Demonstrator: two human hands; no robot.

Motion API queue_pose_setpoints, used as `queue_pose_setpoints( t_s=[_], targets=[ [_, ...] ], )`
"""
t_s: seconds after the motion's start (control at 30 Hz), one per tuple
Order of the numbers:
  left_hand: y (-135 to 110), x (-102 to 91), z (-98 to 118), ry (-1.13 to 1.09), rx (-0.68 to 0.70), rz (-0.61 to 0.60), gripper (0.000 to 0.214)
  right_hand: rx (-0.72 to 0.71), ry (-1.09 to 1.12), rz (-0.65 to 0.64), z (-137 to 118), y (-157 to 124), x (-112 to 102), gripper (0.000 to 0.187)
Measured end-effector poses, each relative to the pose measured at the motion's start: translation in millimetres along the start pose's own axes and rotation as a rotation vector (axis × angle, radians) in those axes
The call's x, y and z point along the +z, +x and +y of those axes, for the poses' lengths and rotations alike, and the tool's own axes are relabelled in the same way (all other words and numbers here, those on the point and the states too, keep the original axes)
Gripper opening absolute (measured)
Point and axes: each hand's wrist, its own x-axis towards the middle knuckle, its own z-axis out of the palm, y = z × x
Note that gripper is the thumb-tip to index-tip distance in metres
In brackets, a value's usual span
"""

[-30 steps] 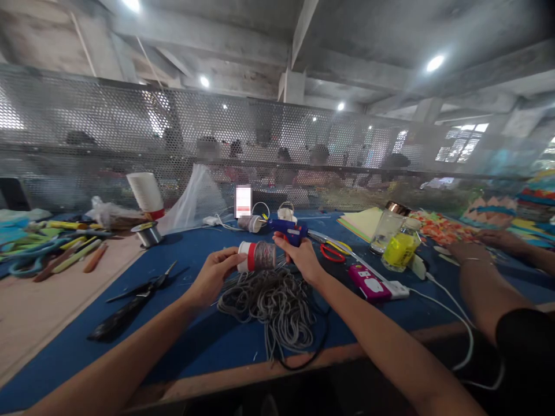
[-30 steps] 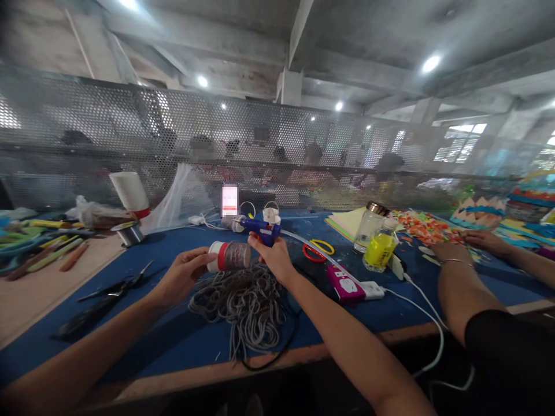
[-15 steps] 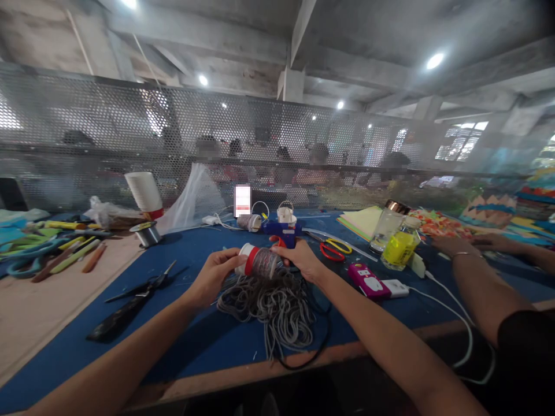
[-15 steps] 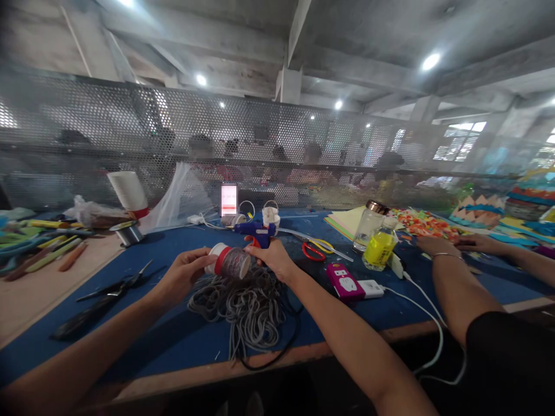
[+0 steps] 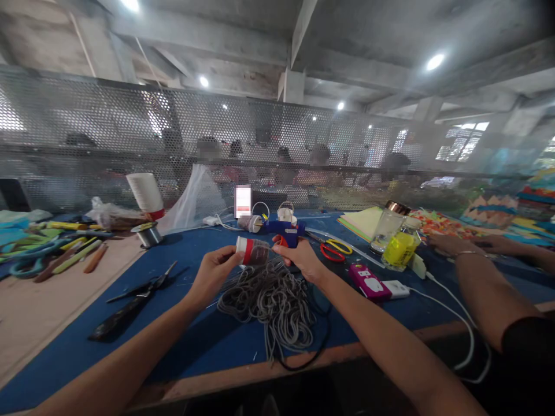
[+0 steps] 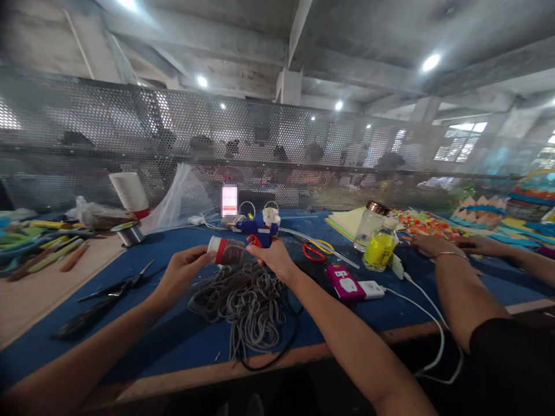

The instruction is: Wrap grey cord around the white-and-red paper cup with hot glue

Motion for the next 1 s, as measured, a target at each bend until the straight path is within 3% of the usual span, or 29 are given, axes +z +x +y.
queue_pose_setpoints(
  t_s=[0.27, 0.53, 1.0],
  targets=[
    [7, -6.4, -9, -0.022, -0.006, 0.222, 0.027, -0.038, -0.054, -0.049, 0, -1, 2, 0.026],
    [10, -5.8, -13, -0.196, -0.06, 0.248, 0.035, -0.078, -0.158, -0.086, -7, -17, 15, 0.034],
    [9, -3.1, -7, -0.11, -0.009, 0.263, 0.032, -0.256, -0.685, -0.023, 15, -13, 10, 0.036]
  ],
)
